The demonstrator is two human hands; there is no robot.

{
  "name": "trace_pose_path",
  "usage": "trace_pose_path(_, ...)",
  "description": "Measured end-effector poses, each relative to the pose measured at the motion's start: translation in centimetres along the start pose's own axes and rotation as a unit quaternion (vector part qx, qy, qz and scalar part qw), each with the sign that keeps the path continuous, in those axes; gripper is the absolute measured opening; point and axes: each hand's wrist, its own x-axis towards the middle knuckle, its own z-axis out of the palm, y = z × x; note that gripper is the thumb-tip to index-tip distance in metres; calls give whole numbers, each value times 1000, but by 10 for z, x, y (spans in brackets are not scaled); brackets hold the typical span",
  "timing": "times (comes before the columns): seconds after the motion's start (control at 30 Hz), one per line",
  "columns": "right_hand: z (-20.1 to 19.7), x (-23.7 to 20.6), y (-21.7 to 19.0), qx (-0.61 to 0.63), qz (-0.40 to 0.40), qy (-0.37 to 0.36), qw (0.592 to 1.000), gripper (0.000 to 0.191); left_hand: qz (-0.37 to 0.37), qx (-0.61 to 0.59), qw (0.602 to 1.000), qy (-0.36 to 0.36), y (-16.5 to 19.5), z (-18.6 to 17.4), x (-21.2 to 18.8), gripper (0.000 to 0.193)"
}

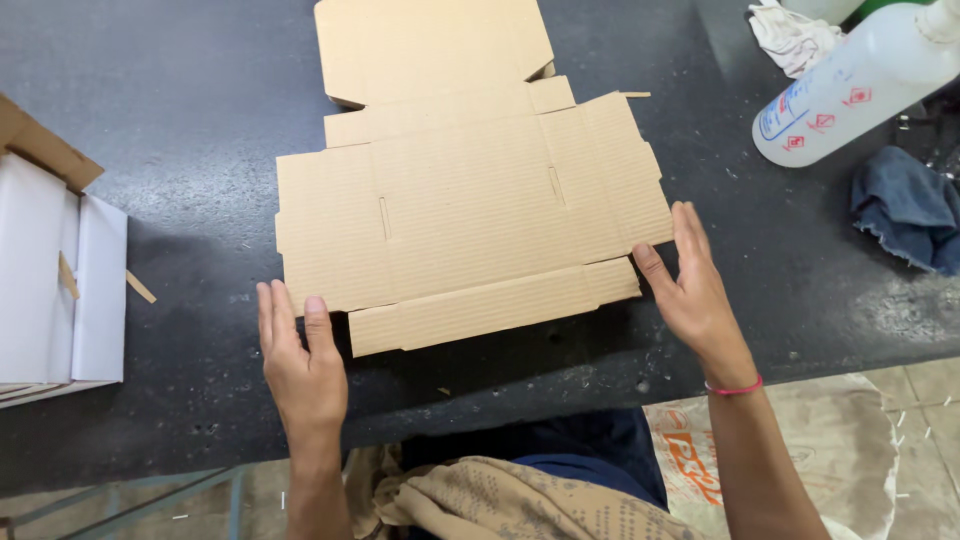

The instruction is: The person folds flat cardboard box blanks into open boxes at a workbench. They press in the side panels, fold the inner flaps, shape the box walls by hand, and place each finished box onto a stack of completed boxes beside them.

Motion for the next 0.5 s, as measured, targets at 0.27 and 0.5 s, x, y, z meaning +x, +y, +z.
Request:
trace_pose_path(0.27,-25,2,-37,408,26,79,909,55,-22,-346,937,37,16,-17,0,43)
trace_pose_path(0.5,16,14,-33,615,266,26,742,38,-386,-633,668,-57,15,20,12,31)
